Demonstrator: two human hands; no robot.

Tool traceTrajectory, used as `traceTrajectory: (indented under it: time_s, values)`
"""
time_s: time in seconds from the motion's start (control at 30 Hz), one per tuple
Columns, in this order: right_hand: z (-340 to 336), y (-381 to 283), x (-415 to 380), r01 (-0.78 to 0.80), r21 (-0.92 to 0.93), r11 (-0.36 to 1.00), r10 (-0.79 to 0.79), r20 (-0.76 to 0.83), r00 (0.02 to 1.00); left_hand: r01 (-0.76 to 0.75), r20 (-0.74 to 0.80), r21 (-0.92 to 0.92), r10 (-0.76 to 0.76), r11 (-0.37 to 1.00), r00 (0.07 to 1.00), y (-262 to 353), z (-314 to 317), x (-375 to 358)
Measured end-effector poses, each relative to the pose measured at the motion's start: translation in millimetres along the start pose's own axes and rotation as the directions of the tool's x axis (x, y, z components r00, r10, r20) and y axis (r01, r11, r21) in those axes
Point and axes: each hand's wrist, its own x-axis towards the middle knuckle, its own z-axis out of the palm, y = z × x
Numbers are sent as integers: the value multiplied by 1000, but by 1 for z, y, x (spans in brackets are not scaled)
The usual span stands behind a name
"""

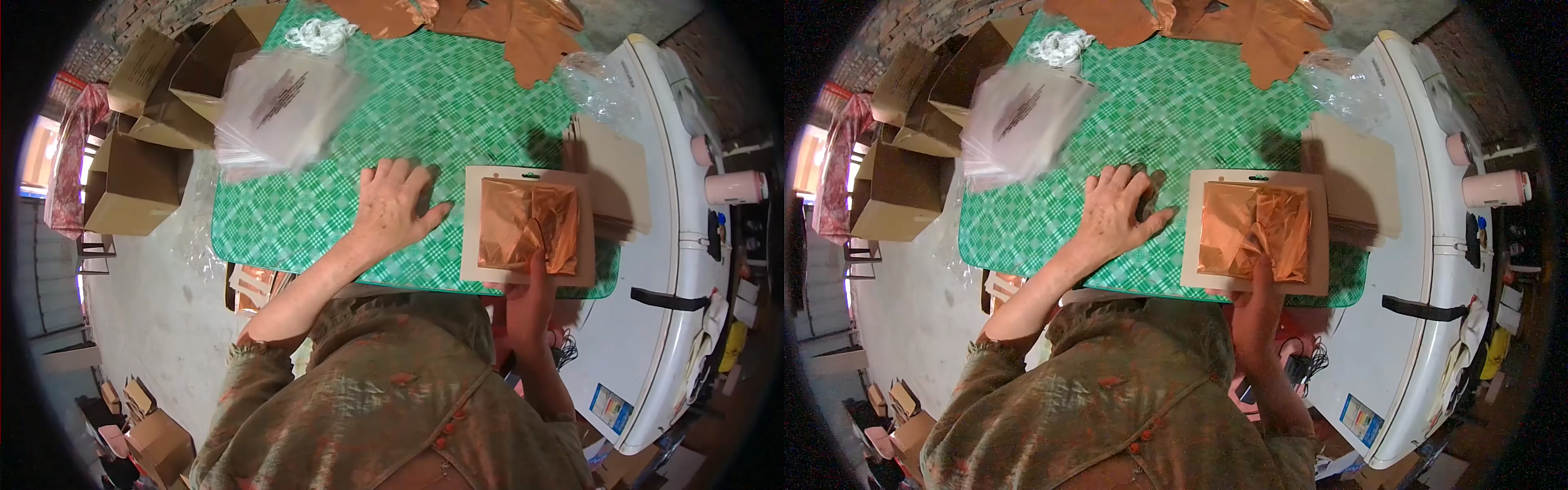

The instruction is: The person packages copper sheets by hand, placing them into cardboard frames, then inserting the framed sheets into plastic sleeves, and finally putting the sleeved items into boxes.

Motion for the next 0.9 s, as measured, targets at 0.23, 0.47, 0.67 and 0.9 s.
traceTrajectory:
  time_s: [0.23, 0.47, 0.67, 0.9]
  values:
    - [9, -7, 2, -2, -47, 999, 5, 65, 998, -39, -43, 61, 42, 997, 998, 0, 3, 3]
    - [14, 0, 7, 27, -59, 998, -25, 36, 999, -61, -33, 102, 65, 993, 997, -3, 10, 7]
    - [3, -1, 12, 9, -32, 999, -7, 55, 998, -109, 15, 12, 109, 994, 994, -12, 2, 7]
    - [-26, -4, 1, 129, -450, 883, -74, 138, 988, -50, 169, -81, 63, 995, 984, -17, -10, 11]
